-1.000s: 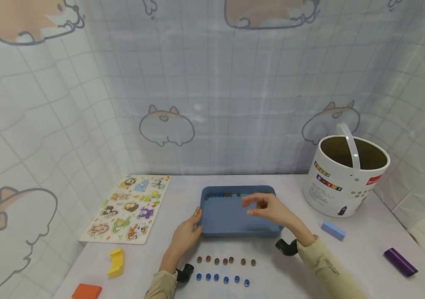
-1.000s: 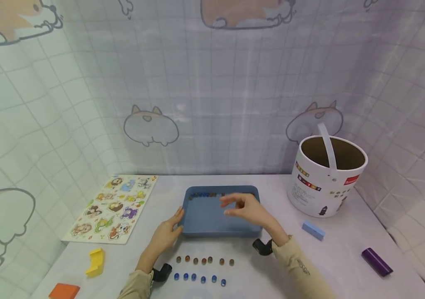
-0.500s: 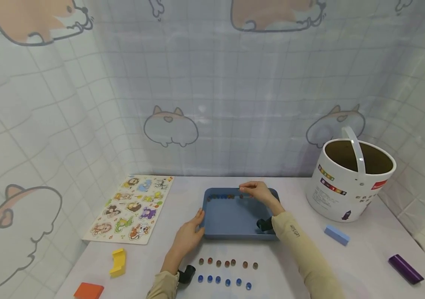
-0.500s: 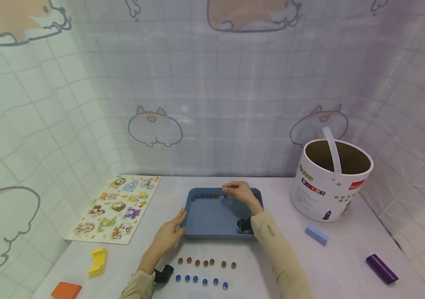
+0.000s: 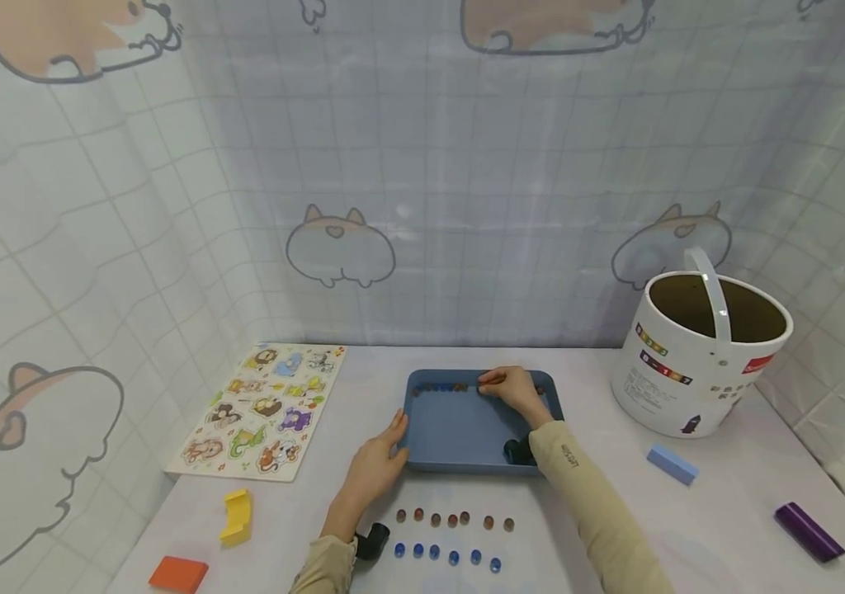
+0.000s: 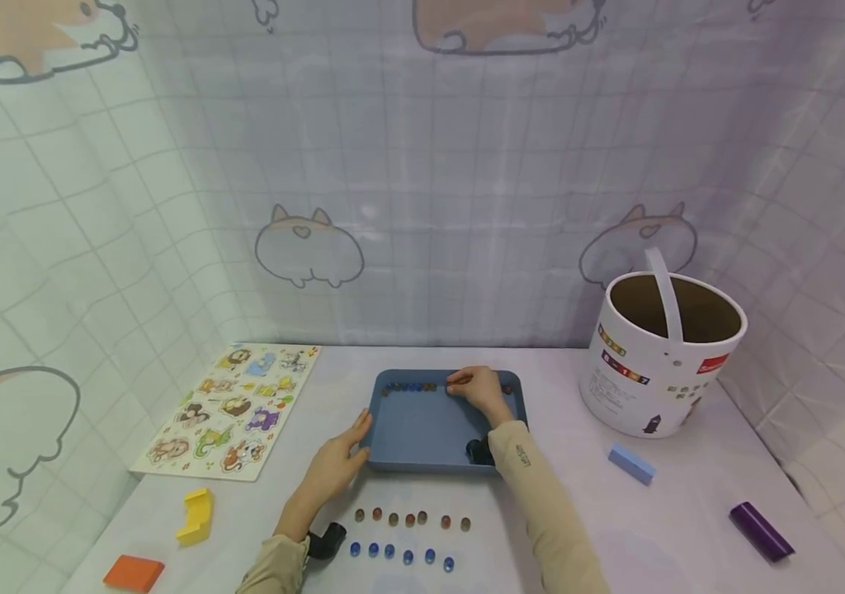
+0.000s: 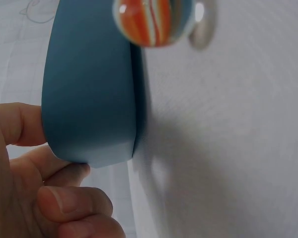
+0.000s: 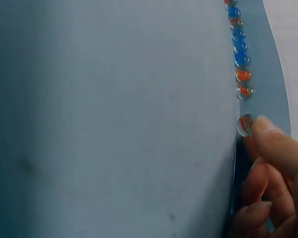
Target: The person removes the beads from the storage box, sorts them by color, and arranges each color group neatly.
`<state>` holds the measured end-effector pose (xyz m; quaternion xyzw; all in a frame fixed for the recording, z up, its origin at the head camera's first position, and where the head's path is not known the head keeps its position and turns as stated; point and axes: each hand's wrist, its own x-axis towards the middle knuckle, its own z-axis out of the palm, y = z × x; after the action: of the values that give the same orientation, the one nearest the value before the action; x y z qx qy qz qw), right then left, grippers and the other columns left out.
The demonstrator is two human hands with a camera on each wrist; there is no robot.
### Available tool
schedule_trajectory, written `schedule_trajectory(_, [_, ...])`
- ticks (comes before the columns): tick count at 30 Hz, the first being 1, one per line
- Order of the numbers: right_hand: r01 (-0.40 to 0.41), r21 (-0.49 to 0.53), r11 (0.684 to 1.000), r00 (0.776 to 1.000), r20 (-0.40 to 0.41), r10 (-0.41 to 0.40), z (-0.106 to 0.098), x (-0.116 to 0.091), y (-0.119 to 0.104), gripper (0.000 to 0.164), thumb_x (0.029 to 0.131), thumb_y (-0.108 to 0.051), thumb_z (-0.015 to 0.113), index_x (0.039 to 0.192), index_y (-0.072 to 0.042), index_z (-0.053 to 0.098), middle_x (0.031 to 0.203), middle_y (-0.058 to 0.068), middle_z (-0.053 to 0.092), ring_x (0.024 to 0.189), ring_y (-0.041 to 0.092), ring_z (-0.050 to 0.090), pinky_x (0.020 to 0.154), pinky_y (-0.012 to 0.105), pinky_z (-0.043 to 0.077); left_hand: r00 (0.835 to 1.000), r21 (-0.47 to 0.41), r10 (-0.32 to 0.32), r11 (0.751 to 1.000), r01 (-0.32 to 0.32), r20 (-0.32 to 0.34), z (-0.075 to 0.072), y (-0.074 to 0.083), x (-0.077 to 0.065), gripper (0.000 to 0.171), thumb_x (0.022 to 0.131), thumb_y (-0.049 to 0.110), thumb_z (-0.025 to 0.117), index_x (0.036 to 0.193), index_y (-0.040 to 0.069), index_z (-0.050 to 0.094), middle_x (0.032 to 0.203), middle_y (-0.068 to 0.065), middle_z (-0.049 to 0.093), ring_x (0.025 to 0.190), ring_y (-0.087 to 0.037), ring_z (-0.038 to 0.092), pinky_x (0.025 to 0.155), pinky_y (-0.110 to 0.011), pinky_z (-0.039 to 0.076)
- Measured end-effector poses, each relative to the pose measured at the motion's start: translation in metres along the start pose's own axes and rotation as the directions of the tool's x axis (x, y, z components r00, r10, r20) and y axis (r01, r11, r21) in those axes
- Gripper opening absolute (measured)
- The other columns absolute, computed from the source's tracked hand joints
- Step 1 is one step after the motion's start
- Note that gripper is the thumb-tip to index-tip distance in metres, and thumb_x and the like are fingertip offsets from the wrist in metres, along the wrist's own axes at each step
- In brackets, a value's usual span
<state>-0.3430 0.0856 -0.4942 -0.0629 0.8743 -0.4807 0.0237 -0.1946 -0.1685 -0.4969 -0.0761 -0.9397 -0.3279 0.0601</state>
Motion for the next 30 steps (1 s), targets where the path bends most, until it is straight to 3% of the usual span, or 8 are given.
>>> schedule_trajectory(5, [0.036, -0.139, 0.990, 0.999, 0.010, -0.035, 0.004, 0.000, -0.004, 0.021, 0.079, -0.022, 0.079, 0.098, -0.014, 0.077, 0.093, 0.004, 0.076, 0.081, 0.016, 0.069, 0.075, 0.034, 0.056, 1.000, 0.011, -0.005, 1.000, 0.005, 0.003, -0.002, -0.001, -0.001, 0.056, 0.091, 0.015, 0.057, 0.144, 0.003, 0.044, 0.154, -0.008, 0.038, 0.134, -0.033, 0.047, 0.107, -0.051, 0.042])
schedule_trajectory(9, [0.092, -0.286, 0.954, 0.996, 0.011, -0.093, 0.009, 0.000, -0.014, 0.021, 0.078, -0.027, 0.080, 0.097, -0.018, 0.077, 0.089, -0.001, 0.075, 0.075, 0.013, 0.066, 0.066, 0.032, 0.053, 1.000, 0.022, -0.002, 1.000, 0.002, 0.000, -0.002, -0.002, -0.001, 0.056, 0.091, 0.015, 0.057, 0.144, 0.002, 0.043, 0.153, -0.009, 0.038, 0.134, -0.034, 0.047, 0.106, -0.052, 0.043])
schedule_trajectory(13, [0.120, -0.346, 0.931, 0.992, 0.005, -0.126, 0.015, 0.000, -0.020, 0.020, 0.078, -0.028, 0.080, 0.097, -0.021, 0.078, 0.088, -0.003, 0.076, 0.073, 0.013, 0.065, 0.059, 0.028, 0.050, 1.000, 0.018, 0.008, 1.000, -0.008, -0.005, -0.001, -0.002, -0.002, 0.056, 0.090, 0.014, 0.057, 0.143, 0.001, 0.044, 0.153, -0.010, 0.039, 0.133, -0.035, 0.048, 0.105, -0.052, 0.043])
schedule_trajectory(19, [0.153, -0.287, 0.945, 0.986, -0.021, -0.166, 0.023, 0.002, -0.019, 0.015, 0.082, -0.022, 0.076, 0.097, -0.022, 0.077, 0.095, -0.002, 0.076, 0.081, 0.016, 0.068, 0.063, 0.030, 0.053, 1.000, 0.012, 0.005, 1.000, -0.004, -0.005, 0.001, 0.000, -0.002, 0.056, 0.090, 0.016, 0.057, 0.143, 0.004, 0.045, 0.153, -0.008, 0.040, 0.134, -0.033, 0.048, 0.106, -0.051, 0.043])
schedule_trajectory(23, [0.191, -0.193, 0.962, 0.982, 0.048, -0.185, 0.025, 0.004, -0.017, 0.019, 0.083, -0.017, 0.075, 0.101, -0.018, 0.077, 0.103, 0.002, 0.075, 0.096, 0.022, 0.068, 0.079, 0.037, 0.056, 1.000, 0.009, 0.014, 1.000, -0.014, -0.011, 0.000, 0.001, -0.001, 0.055, 0.091, 0.016, 0.057, 0.143, 0.003, 0.045, 0.153, -0.008, 0.039, 0.134, -0.033, 0.047, 0.107, -0.051, 0.042])
schedule_trajectory(26, [0.194, -0.182, 0.964, 0.979, 0.094, -0.179, 0.027, 0.005, -0.014, 0.020, 0.082, -0.016, 0.076, 0.102, -0.017, 0.077, 0.104, 0.002, 0.075, 0.102, 0.023, 0.067, 0.090, 0.040, 0.053, 1.000, 0.003, 0.010, 1.000, -0.010, -0.006, -0.001, 0.002, 0.000, 0.055, 0.091, 0.016, 0.056, 0.144, 0.004, 0.044, 0.153, -0.008, 0.038, 0.134, -0.033, 0.047, 0.107, -0.051, 0.042])
schedule_trajectory(30, [0.215, -0.164, 0.963, 0.973, 0.123, -0.197, 0.031, 0.005, -0.018, 0.019, 0.082, -0.016, 0.075, 0.101, -0.016, 0.077, 0.103, 0.002, 0.075, 0.104, 0.023, 0.067, 0.093, 0.041, 0.053, 1.000, 0.016, 0.017, 1.000, -0.017, -0.003, -0.002, 0.002, 0.000, 0.055, 0.090, 0.015, 0.056, 0.143, 0.002, 0.045, 0.152, -0.010, 0.040, 0.133, -0.034, 0.048, 0.105, -0.052, 0.043])
